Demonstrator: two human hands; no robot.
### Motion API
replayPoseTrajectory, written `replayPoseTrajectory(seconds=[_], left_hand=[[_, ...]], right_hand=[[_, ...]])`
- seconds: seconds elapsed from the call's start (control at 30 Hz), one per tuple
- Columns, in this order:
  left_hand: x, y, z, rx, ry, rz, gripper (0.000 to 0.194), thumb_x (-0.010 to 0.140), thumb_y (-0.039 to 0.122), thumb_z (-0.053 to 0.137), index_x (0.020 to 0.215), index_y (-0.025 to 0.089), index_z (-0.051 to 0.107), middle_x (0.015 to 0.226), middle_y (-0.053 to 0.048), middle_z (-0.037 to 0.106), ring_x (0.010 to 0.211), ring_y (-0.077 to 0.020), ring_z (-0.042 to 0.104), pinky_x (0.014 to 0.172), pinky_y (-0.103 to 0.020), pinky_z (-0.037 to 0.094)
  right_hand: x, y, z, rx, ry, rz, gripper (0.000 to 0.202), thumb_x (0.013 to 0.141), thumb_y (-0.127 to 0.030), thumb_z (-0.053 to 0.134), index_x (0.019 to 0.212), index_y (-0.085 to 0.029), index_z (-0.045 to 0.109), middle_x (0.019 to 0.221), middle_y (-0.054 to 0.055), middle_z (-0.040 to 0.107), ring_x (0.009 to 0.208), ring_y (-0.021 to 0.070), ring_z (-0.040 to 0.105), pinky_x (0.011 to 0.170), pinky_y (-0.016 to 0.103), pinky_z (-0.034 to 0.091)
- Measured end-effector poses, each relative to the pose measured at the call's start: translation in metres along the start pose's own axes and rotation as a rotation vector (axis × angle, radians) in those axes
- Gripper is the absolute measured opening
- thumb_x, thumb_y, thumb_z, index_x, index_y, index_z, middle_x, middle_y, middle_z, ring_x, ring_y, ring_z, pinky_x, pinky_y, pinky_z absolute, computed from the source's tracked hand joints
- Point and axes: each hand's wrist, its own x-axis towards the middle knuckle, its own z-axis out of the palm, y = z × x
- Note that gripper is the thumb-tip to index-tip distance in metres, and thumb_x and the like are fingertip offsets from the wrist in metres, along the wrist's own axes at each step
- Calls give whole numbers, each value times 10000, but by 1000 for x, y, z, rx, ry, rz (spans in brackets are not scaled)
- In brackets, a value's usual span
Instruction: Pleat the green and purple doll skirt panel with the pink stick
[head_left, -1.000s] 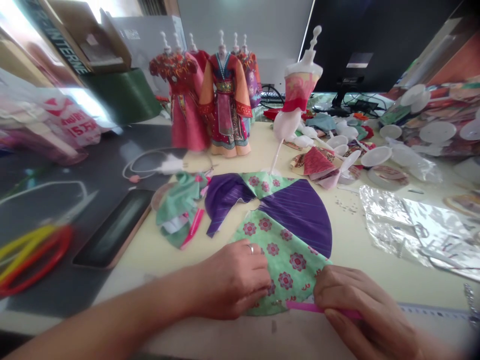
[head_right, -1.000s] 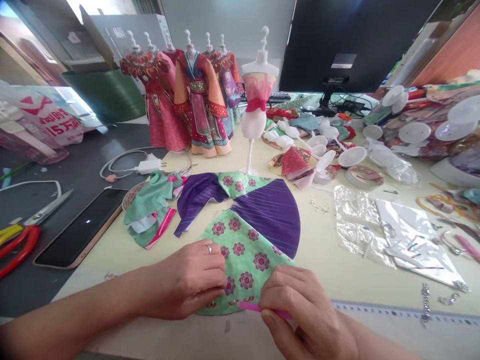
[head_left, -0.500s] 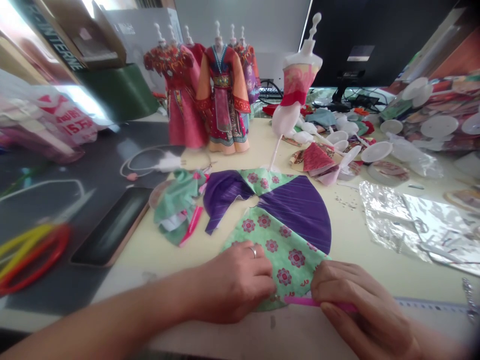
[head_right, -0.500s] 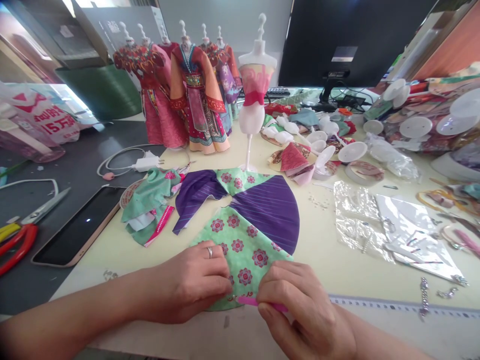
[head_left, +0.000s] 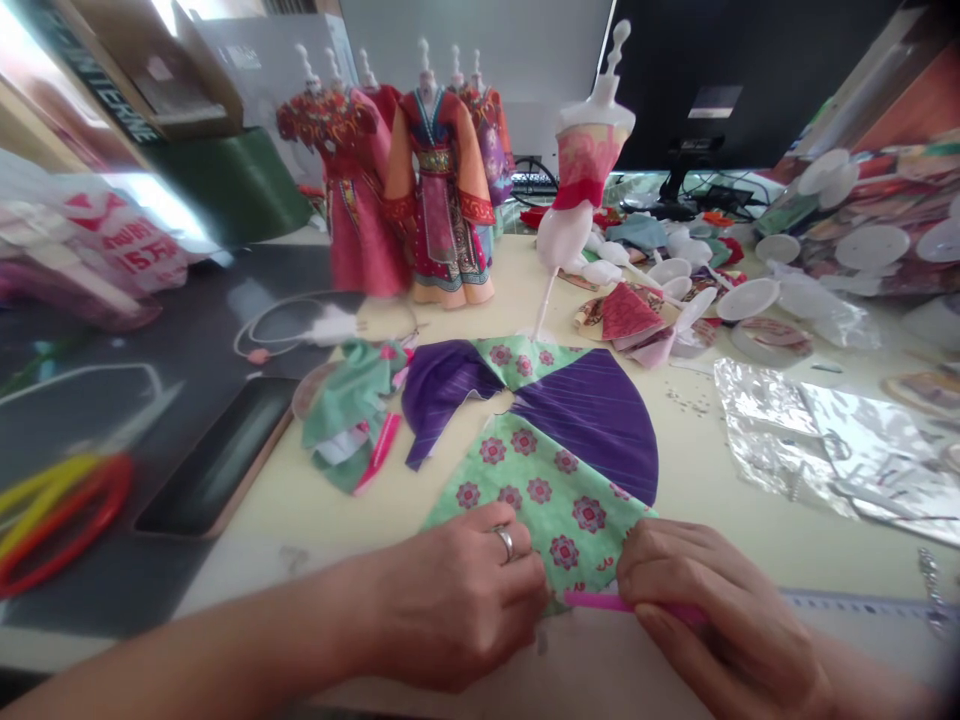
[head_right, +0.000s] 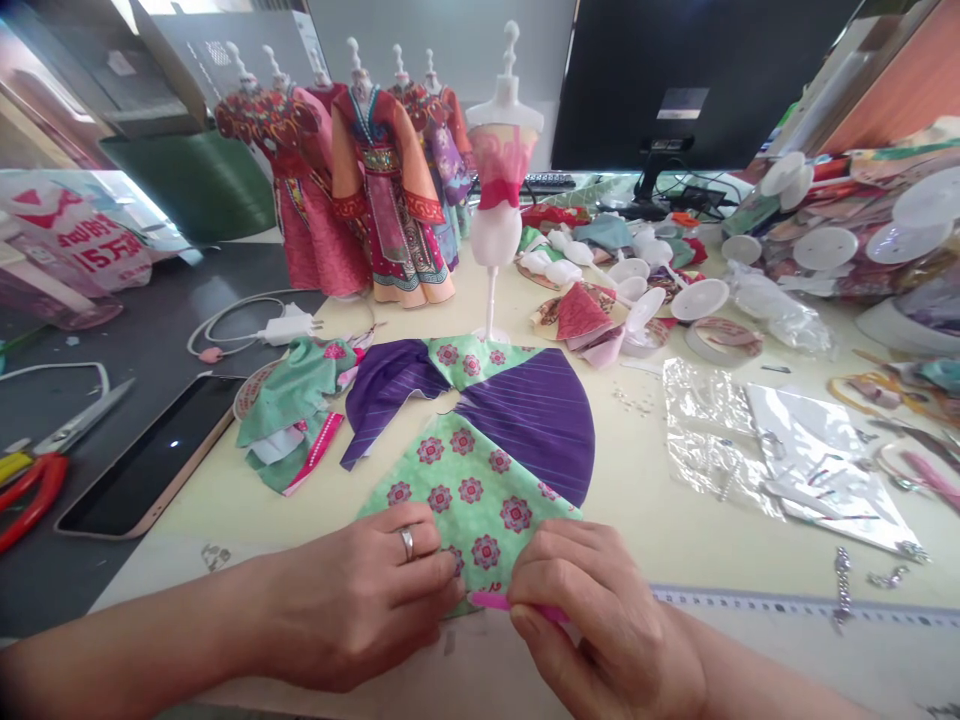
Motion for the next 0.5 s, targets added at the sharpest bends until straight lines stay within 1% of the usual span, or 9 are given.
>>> replayPoseTrajectory(seconds=[0.23,0.37,0.5], left_hand=[[-2,4,3,57,-4,58,201,904,141,481,751,141,611,814,-53,554,698,-193,483,803,-426,427],[-1,4,4,45,13,37,210,911,169,474,759,133,614,795,-49,556,683,-184,482,827,-426,437],[0,1,1,-22,31,0,245,909,204,464,711,140,592,734,-44,559,634,-167,462,793,-399,454]], right_hand=[[-2,-1,-1,29,-15,-8,225,775,9,437,904,-153,525,693,46,593,618,156,548,577,303,454],[-5,1,-5,83,90,1,193,813,-33,417,903,-159,532,681,41,565,605,155,548,542,293,455],[-4,3,-12,89,183,86,226,847,-33,406,924,-169,570,690,47,572,639,168,576,534,299,473]])
